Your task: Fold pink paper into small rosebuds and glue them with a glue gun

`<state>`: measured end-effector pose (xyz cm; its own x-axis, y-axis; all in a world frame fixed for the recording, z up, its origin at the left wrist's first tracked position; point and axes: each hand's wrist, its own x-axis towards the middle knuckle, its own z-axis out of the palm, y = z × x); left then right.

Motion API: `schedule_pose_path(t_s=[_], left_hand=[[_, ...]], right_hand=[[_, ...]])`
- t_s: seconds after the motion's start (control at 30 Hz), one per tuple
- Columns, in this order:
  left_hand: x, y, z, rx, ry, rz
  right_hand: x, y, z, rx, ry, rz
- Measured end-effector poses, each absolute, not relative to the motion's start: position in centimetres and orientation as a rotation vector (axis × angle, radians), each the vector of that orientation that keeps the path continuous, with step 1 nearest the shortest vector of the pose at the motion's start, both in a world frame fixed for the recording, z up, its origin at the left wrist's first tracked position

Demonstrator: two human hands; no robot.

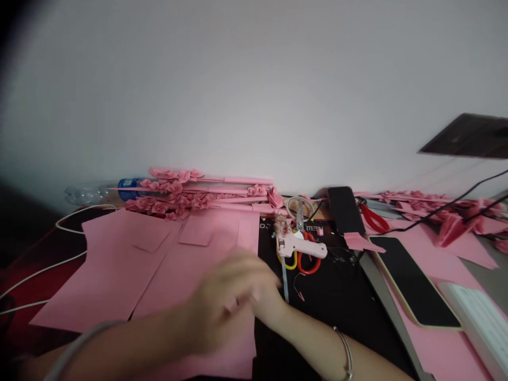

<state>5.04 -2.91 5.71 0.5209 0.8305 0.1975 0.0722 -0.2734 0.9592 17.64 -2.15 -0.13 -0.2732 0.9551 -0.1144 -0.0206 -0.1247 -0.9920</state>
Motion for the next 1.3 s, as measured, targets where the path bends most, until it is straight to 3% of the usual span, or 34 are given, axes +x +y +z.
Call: schedule_pose_path(t_s=[0.1, 0.33, 0.77, 1.3], left_hand=[[1.5, -0.4, 4.3, 1.71, 1.191, 1.308], [-0.3, -0.4, 1.5, 1.162, 0.837, 0.588], [0.0, -1.1, 0.0, 1.045, 0.789, 0.698], [-0.1, -1.9, 0.8, 1.202, 0.911, 0.579]], right_hand=[[17.6, -2.3, 0.0, -1.119, -1.352, 1.503], [17.8, -2.5, 0.1, -1.139, -1.475, 1.472], [18.1, -2.4, -0.8, -1.118, -1.569, 1.542], [18.0, -2.3, 0.0, -1.161, -1.579, 1.48]])
